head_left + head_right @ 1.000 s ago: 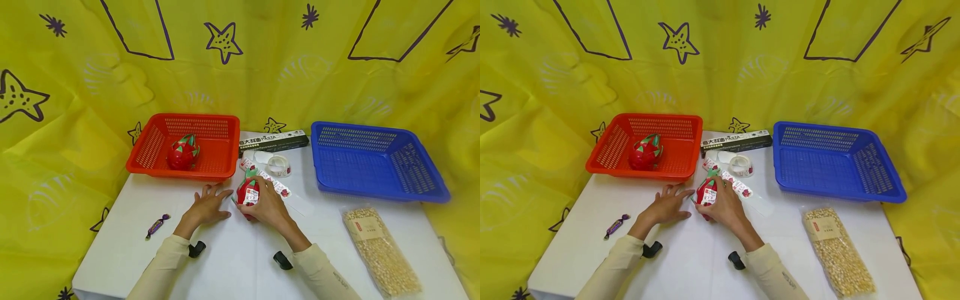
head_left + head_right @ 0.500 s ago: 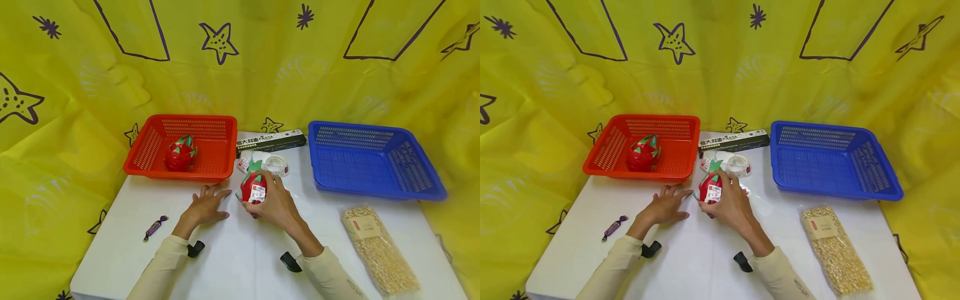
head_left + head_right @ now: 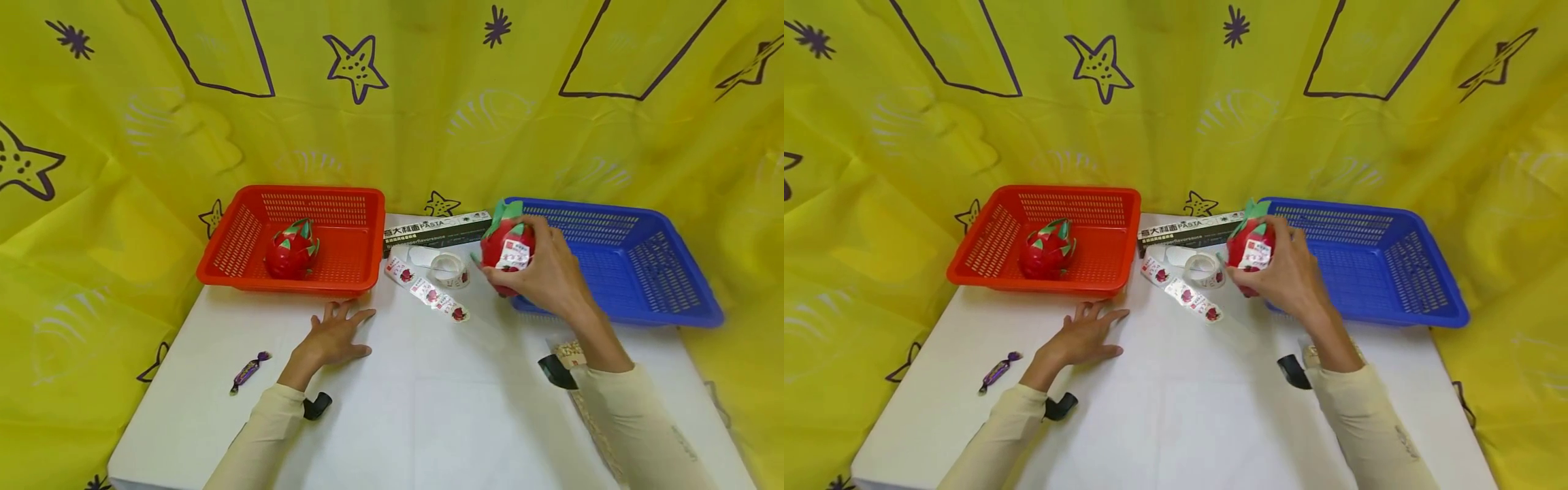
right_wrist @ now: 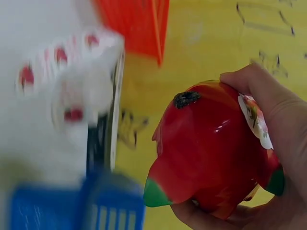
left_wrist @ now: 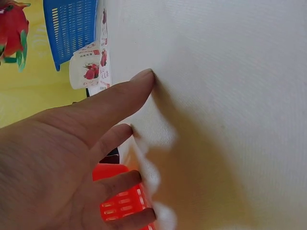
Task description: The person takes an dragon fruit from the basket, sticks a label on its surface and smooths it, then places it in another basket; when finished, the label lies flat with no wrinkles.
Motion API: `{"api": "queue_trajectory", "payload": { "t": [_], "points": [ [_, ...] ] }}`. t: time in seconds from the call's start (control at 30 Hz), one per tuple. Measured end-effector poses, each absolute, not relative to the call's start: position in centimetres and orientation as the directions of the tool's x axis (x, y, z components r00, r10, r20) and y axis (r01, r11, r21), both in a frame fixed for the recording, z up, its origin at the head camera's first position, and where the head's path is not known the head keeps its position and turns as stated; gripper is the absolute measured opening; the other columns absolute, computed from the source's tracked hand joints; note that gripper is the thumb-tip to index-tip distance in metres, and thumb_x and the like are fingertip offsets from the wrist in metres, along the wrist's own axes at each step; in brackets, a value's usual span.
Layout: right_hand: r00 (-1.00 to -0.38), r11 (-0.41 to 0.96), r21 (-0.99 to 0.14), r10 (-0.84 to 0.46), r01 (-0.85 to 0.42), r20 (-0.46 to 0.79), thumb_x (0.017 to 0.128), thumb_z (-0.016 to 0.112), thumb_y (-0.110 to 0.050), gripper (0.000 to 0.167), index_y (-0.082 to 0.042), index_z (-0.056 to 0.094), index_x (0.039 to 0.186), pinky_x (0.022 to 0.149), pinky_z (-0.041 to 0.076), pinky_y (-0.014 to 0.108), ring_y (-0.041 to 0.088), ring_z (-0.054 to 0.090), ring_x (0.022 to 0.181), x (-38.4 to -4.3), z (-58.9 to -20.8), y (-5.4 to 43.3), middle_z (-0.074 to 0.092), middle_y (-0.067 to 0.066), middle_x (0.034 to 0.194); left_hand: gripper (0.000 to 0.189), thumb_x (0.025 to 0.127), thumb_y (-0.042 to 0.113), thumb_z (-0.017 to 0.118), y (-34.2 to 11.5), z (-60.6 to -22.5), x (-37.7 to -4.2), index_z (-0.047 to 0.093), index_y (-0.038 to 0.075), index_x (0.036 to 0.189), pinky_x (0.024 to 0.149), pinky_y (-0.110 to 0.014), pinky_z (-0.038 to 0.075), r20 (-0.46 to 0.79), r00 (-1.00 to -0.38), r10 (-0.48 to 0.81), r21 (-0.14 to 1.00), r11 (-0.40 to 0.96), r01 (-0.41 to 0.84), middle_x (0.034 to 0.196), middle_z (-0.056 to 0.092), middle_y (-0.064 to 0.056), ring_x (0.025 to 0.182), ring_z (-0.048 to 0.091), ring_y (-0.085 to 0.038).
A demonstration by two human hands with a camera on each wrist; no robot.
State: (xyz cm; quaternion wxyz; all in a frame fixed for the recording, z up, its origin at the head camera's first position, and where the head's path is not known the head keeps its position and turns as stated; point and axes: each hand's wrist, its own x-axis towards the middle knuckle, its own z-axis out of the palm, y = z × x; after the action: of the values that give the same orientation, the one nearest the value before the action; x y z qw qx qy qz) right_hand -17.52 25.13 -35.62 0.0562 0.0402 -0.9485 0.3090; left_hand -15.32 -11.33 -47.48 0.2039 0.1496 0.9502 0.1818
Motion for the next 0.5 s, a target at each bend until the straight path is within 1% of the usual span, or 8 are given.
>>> {"api": "queue_trajectory", "payload": {
  "t": [0.17, 0.27, 0.37, 0.5],
  "points": [
    [-0.994, 0.833, -0.547, -0.032, -0.083, 0.102, 0.087, 0.087, -0.042, 0.103, -0.001, 0.028, 0.16, 0.088, 0.056, 0.072, 0.055, 0.05, 0.122, -19.2, -34.8, 29.3, 0.044, 0.037, 0.14, 0.076, 0.093, 0.034, 0.082, -11.4, -47.5, -15.3, 0.048, 0.025, 0.16, 0.112, -0.086, 0.023, -0.336, -0.872, 0.356, 0.405, 0.891, 0.207, 0.168, 0.034, -0.018, 0.152, 0.022, -0.052],
    [-0.998, 0.85, -0.522, -0.055, -0.067, 0.038, 0.088, 0.085, -0.044, 0.107, 0.001, 0.022, 0.162, 0.088, 0.056, 0.072, 0.059, 0.049, 0.121, -20.3, -35.0, 31.6, 0.042, 0.04, 0.14, 0.076, 0.093, 0.034, 0.082, -11.4, -47.5, -15.3, 0.049, 0.025, 0.16, 0.111, -0.086, 0.024, -0.332, -0.873, 0.357, 0.403, 0.89, 0.211, 0.167, 0.035, -0.018, 0.151, 0.023, -0.052],
    [-0.995, 0.868, -0.493, -0.087, -0.052, -0.05, 0.089, 0.085, -0.046, 0.108, 0.002, 0.019, 0.161, 0.089, 0.056, 0.072, 0.06, 0.047, 0.121, -21.4, -35.7, 33.6, 0.039, 0.041, 0.14, 0.075, 0.093, 0.034, 0.082, -11.3, -47.6, -15.3, 0.049, 0.026, 0.16, 0.111, -0.086, 0.024, -0.33, -0.873, 0.358, 0.401, 0.891, 0.214, 0.167, 0.035, -0.018, 0.15, 0.023, -0.052],
    [-0.982, 0.887, -0.459, -0.131, -0.054, -0.138, 0.088, 0.085, -0.045, 0.105, 0.003, 0.022, 0.157, 0.089, 0.057, 0.071, 0.06, 0.048, 0.12, -22.6, -37.4, 35.2, 0.039, 0.042, 0.138, 0.076, 0.093, 0.034, 0.081, -11.3, -47.6, -15.3, 0.048, 0.027, 0.16, 0.112, -0.086, 0.025, -0.337, -0.872, 0.356, 0.395, 0.894, 0.212, 0.167, 0.035, -0.018, 0.151, 0.023, -0.052]
  ]
}}
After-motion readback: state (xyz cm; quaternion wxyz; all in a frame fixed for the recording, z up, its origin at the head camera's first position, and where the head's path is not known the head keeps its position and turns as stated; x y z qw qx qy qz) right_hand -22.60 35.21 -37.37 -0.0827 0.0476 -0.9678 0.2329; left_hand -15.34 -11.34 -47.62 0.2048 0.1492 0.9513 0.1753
